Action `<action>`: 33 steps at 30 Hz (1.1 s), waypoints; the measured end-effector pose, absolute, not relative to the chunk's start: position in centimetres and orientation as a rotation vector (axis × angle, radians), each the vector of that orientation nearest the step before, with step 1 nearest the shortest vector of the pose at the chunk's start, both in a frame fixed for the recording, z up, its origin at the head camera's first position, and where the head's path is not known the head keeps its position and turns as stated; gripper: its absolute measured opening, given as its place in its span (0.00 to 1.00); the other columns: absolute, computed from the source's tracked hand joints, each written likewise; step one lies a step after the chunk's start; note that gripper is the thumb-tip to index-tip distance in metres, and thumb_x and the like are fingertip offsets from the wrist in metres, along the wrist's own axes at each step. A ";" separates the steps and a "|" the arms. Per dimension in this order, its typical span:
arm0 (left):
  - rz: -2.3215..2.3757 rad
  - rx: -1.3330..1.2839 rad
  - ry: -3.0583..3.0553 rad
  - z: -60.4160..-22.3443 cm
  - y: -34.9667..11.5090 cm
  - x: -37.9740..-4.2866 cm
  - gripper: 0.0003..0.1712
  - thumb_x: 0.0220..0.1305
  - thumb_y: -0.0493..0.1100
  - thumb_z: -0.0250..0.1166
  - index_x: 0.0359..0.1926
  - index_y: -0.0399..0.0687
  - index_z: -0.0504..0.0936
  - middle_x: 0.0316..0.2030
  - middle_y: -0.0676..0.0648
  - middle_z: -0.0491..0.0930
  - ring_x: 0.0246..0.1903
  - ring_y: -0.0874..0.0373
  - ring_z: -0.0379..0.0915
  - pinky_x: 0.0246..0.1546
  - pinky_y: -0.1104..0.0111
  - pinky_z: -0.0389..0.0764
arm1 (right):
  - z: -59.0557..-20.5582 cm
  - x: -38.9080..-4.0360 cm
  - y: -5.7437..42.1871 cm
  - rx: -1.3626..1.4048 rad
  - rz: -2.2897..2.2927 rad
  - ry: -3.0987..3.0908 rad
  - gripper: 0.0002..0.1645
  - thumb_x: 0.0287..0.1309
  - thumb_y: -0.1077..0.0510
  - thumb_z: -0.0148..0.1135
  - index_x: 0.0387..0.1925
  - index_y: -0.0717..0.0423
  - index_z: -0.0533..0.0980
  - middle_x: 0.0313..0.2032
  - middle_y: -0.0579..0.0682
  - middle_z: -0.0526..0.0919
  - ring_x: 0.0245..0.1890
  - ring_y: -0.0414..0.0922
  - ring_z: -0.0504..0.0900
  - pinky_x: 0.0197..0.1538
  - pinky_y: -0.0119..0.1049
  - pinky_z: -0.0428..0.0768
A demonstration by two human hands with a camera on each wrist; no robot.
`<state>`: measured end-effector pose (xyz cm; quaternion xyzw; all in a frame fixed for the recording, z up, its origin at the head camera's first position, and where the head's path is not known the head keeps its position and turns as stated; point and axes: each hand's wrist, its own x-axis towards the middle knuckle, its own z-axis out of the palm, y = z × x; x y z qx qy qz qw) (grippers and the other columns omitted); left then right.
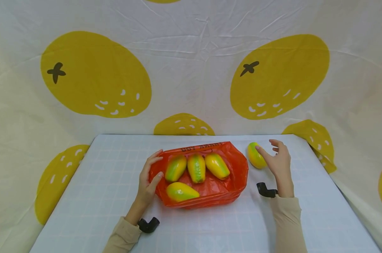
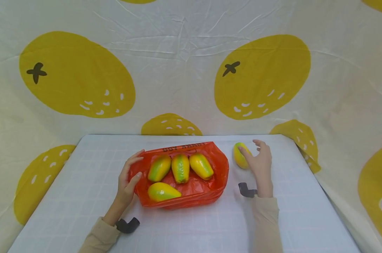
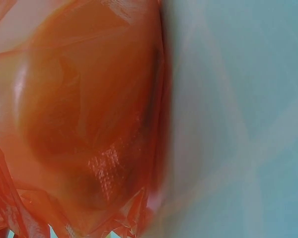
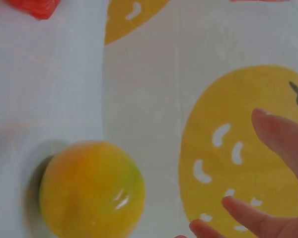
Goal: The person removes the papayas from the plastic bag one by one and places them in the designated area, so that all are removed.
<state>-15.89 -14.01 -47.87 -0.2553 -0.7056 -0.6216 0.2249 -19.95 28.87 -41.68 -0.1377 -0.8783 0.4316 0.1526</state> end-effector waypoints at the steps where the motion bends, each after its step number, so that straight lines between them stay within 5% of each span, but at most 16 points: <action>1: -1.714 -0.703 -1.948 -47.9 -14.0 -15.9 0.26 0.61 0.33 0.53 0.61 0.32 0.71 0.70 0.40 0.65 0.69 0.44 0.59 0.66 0.66 0.66 | -41.5 -19.9 28.8 -0.387 1.237 -2.514 0.46 0.58 0.38 0.66 0.69 0.60 0.65 0.65 0.63 0.67 0.63 0.61 0.65 0.64 0.61 0.66; 25: -1.708 -0.714 -1.942 -47.7 -14.1 -15.7 0.26 0.61 0.31 0.53 0.62 0.34 0.71 0.70 0.39 0.64 0.69 0.44 0.59 0.66 0.67 0.65 | -35.1 -18.6 26.6 -0.065 1.211 -2.496 0.41 0.59 0.42 0.67 0.67 0.59 0.67 0.64 0.59 0.71 0.61 0.60 0.68 0.66 0.61 0.66; 33: -1.715 -0.704 -1.952 -47.7 -14.0 -15.6 0.26 0.61 0.31 0.53 0.61 0.33 0.70 0.70 0.41 0.64 0.69 0.45 0.59 0.66 0.67 0.66 | -33.1 -18.9 26.0 0.122 1.204 -2.496 0.32 0.63 0.46 0.64 0.62 0.61 0.71 0.60 0.60 0.74 0.59 0.60 0.72 0.65 0.61 0.66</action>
